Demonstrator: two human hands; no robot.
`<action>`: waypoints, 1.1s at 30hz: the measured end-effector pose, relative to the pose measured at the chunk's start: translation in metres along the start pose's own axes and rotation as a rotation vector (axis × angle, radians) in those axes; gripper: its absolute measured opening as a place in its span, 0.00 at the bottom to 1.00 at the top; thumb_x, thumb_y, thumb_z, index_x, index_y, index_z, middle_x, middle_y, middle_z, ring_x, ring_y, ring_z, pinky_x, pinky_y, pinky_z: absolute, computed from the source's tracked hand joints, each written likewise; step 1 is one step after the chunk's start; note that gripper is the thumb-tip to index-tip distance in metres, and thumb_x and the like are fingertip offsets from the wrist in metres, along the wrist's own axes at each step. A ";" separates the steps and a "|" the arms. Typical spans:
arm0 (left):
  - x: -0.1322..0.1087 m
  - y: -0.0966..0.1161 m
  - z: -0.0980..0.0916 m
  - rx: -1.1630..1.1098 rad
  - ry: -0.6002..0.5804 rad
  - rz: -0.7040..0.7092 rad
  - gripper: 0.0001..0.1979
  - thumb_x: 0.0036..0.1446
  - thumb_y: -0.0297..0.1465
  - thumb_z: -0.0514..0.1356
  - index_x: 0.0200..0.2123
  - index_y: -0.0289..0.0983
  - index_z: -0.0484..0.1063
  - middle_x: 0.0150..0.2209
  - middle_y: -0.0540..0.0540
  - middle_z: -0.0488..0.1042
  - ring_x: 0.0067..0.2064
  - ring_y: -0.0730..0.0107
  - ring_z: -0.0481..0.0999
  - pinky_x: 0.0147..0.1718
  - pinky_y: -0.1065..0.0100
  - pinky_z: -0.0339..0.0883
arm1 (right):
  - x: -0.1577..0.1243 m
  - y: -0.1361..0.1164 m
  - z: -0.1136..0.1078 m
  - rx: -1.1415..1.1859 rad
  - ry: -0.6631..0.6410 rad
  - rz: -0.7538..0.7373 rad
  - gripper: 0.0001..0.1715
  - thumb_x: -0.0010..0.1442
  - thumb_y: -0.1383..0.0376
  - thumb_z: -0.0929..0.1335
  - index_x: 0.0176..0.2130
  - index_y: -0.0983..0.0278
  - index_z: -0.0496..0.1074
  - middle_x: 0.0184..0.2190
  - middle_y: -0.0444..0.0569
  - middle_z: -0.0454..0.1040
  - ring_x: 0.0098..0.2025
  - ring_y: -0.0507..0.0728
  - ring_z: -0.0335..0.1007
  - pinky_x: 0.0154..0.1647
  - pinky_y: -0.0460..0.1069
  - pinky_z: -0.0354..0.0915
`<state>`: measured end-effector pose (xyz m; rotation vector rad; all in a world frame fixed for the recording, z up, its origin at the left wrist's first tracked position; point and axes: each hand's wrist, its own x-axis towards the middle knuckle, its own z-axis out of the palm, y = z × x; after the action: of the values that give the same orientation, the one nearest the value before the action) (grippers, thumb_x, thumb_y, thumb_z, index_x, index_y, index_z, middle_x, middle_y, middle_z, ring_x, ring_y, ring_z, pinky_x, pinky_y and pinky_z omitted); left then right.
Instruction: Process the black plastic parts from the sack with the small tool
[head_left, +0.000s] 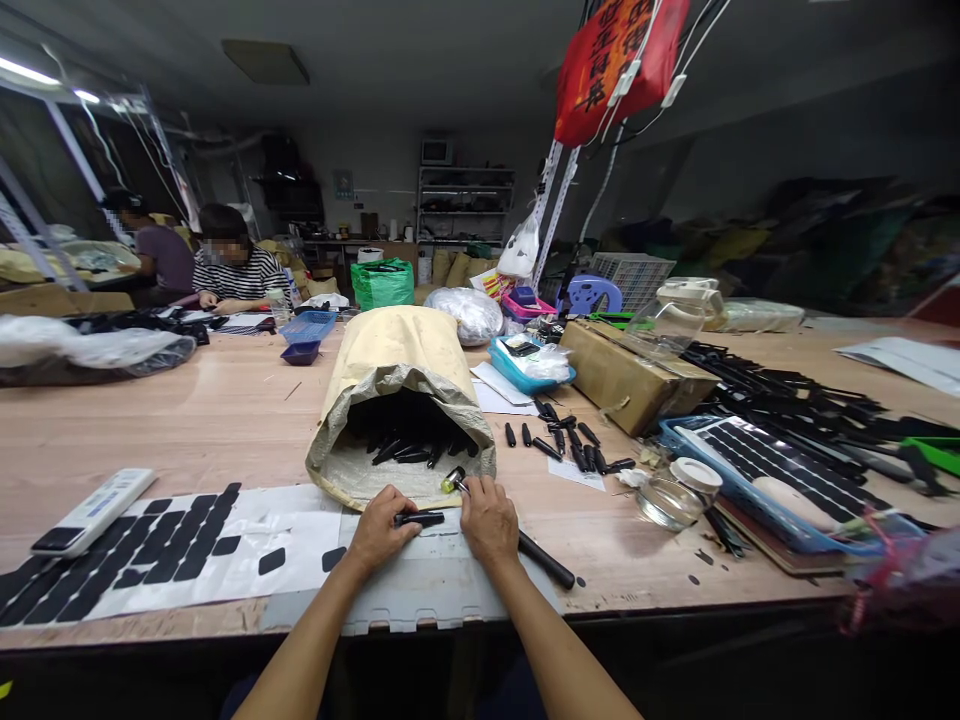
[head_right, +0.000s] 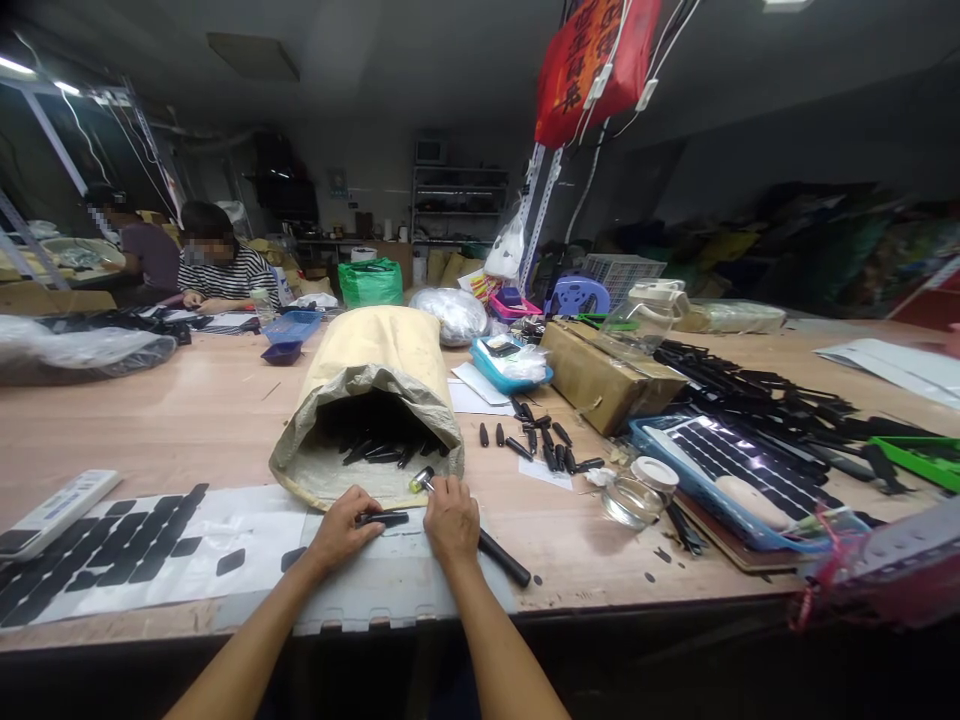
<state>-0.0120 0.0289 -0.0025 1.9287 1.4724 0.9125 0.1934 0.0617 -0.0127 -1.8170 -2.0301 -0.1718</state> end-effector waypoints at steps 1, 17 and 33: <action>0.000 -0.001 0.000 -0.005 -0.002 -0.001 0.07 0.51 0.31 0.62 0.36 0.40 0.77 0.36 0.47 0.69 0.38 0.66 0.70 0.38 0.66 0.65 | 0.000 0.000 0.000 0.000 -0.001 0.001 0.12 0.65 0.64 0.61 0.45 0.59 0.70 0.41 0.52 0.72 0.43 0.60 0.65 0.40 0.52 0.58; 0.000 -0.002 0.000 0.001 -0.019 -0.013 0.09 0.52 0.31 0.62 0.37 0.41 0.78 0.36 0.48 0.69 0.39 0.65 0.70 0.38 0.66 0.65 | -0.001 0.000 0.002 -0.012 0.004 -0.005 0.11 0.65 0.64 0.61 0.44 0.59 0.71 0.41 0.53 0.72 0.43 0.60 0.65 0.40 0.51 0.59; 0.001 0.001 -0.001 0.018 -0.024 -0.009 0.08 0.52 0.32 0.63 0.38 0.41 0.78 0.35 0.48 0.69 0.39 0.66 0.70 0.39 0.66 0.64 | -0.020 -0.015 -0.044 0.568 -0.015 -0.013 0.16 0.65 0.63 0.59 0.43 0.61 0.74 0.39 0.48 0.76 0.42 0.54 0.71 0.44 0.47 0.64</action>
<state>-0.0122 0.0298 -0.0010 1.9381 1.4791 0.8726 0.1893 0.0256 0.0225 -1.4448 -1.8496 0.3802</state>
